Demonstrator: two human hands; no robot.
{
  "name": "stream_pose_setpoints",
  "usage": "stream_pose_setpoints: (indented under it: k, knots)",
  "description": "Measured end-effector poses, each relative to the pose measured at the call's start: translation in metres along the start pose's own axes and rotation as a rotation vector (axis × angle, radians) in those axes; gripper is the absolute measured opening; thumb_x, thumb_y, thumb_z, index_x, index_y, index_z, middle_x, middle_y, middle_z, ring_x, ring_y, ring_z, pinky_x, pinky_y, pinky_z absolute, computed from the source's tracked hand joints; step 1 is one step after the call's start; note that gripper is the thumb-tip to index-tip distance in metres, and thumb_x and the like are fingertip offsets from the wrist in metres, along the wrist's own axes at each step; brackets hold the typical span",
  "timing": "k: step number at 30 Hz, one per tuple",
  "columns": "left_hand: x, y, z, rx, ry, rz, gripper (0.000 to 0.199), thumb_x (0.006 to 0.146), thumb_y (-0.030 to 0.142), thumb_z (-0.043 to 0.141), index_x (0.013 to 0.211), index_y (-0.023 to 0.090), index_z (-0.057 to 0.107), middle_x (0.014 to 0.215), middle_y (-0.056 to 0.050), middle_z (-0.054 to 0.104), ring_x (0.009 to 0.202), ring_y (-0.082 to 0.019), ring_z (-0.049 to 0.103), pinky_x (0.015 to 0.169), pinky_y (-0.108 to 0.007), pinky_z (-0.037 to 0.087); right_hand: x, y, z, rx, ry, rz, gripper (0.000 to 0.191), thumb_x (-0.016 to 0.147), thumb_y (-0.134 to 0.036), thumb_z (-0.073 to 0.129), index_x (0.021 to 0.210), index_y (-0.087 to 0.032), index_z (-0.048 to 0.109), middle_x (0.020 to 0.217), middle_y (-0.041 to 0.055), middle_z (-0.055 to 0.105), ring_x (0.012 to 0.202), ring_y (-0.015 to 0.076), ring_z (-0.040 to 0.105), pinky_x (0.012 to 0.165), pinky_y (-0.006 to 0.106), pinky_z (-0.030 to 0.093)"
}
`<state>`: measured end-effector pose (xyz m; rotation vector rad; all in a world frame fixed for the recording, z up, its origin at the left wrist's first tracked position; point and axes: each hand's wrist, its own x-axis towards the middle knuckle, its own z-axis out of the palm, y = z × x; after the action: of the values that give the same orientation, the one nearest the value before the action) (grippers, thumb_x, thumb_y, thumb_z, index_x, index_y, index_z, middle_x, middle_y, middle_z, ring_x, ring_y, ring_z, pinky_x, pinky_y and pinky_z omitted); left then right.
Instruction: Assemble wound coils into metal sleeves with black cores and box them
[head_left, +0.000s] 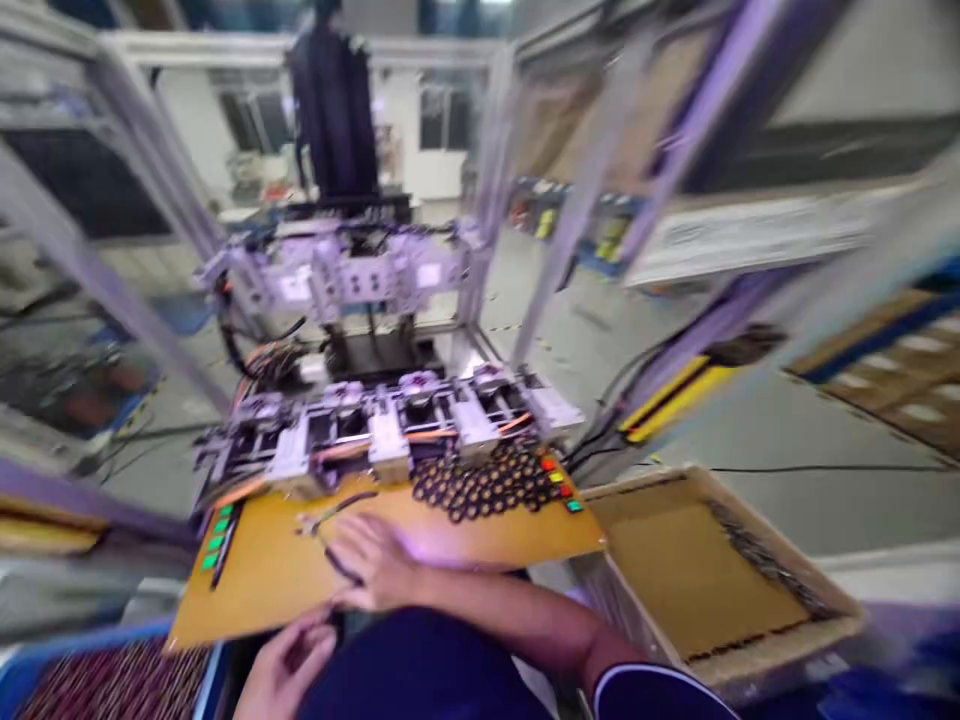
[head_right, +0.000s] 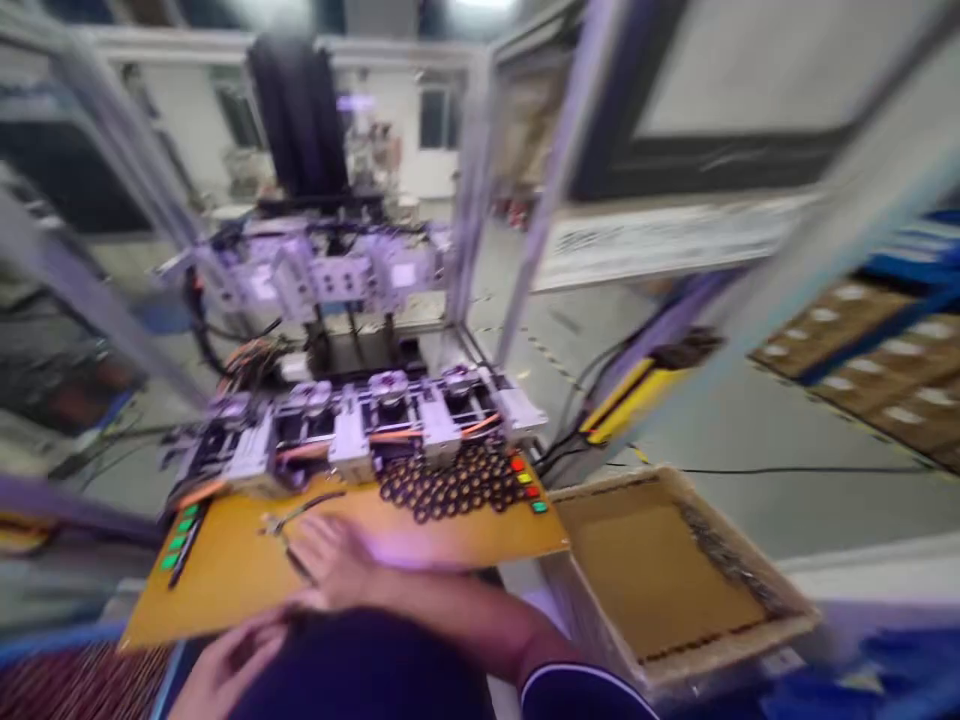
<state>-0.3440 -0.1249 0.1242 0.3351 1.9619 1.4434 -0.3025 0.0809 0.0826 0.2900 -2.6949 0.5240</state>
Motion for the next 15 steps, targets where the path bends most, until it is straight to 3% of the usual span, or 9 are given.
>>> stream_pose_setpoints:
  k: [3, 8, 12, 15]
  knots:
    - [-0.015, -0.031, -0.012, -0.057, 0.101, -0.132, 0.062, 0.051, 0.065, 0.087, 0.091, 0.019, 0.078, 0.088, -0.009, 0.081, 0.089, -0.030, 0.077, 0.088, -0.041, 0.060, -0.003, -0.003, 0.040, 0.113, -0.095, 0.015, 0.085, 0.073, -0.065, 0.078, 0.132, -0.007, 0.060, 0.147, 0.0295, 0.048, 0.143, 0.0407, 0.039, 0.114, 0.059, 0.037]
    - [-0.021, -0.045, -0.018, -0.130, 0.200, -0.194, 0.062, 0.052, 0.064, 0.086, 0.092, 0.018, 0.079, 0.087, -0.010, 0.081, 0.087, -0.029, 0.077, 0.088, -0.039, 0.060, 0.006, -0.002, 0.050, 0.086, -0.172, 0.176, 0.102, 0.071, -0.059, 0.082, 0.150, -0.009, 0.042, 0.162, 0.0321, 0.020, 0.152, 0.0466, 0.015, 0.114, 0.074, 0.018]
    - [-0.025, -0.050, -0.023, -0.170, 0.255, -0.210, 0.060, 0.051, 0.062, 0.087, 0.091, 0.018, 0.079, 0.088, -0.011, 0.081, 0.088, -0.029, 0.077, 0.089, -0.040, 0.060, 0.015, -0.004, 0.044, 0.029, -0.229, 0.265, 0.095, 0.080, -0.057, 0.075, 0.152, -0.008, 0.038, 0.159, 0.0322, 0.026, 0.150, 0.0477, 0.018, 0.113, 0.076, 0.016]
    - [-0.021, -0.047, -0.025, -0.191, 0.280, -0.199, 0.060, 0.051, 0.062, 0.087, 0.091, 0.019, 0.079, 0.092, -0.011, 0.082, 0.090, -0.029, 0.077, 0.091, -0.041, 0.060, 0.024, 0.006, 0.036, 0.016, -0.263, 0.264, 0.077, 0.089, -0.048, 0.068, 0.149, -0.009, 0.041, 0.147, 0.0280, 0.044, 0.140, 0.0419, 0.035, 0.113, 0.067, 0.027]
